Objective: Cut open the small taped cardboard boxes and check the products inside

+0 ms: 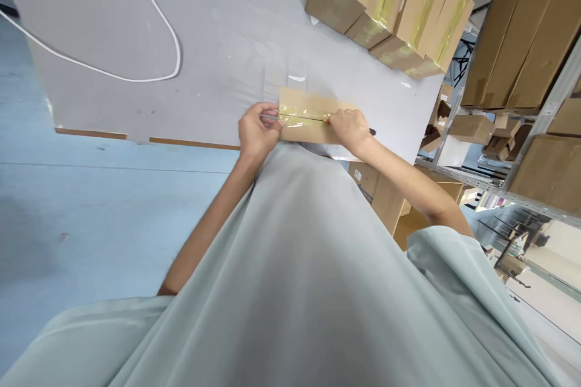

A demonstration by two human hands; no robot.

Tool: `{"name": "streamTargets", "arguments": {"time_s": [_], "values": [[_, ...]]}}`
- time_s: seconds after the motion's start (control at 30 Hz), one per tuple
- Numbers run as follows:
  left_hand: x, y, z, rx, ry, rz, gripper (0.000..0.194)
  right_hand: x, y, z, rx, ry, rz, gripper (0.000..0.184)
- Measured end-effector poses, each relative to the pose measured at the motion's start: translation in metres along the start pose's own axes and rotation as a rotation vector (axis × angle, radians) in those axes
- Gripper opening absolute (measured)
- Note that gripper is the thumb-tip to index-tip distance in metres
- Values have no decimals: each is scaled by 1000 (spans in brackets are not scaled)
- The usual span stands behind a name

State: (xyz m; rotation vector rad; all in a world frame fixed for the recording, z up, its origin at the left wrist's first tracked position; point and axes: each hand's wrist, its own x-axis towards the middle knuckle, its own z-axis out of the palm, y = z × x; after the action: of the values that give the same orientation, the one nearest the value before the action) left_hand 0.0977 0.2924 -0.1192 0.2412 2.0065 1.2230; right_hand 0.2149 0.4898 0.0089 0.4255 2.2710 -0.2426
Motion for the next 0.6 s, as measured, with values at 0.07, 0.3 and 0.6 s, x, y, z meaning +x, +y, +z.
{"name": "streamTargets", "arguments": {"time_s": [0.07,0.3,0.6], "values": [[-4,3,4,-13,43,-24,38,-22,36,12,-15,9,110,47],[-13,18,30,27,167,-108,37,-62,109,46,-27,-37,217,44],[-16,38,49,169,359,-110,19,-29,166,112,309,135,-116,45]]}}
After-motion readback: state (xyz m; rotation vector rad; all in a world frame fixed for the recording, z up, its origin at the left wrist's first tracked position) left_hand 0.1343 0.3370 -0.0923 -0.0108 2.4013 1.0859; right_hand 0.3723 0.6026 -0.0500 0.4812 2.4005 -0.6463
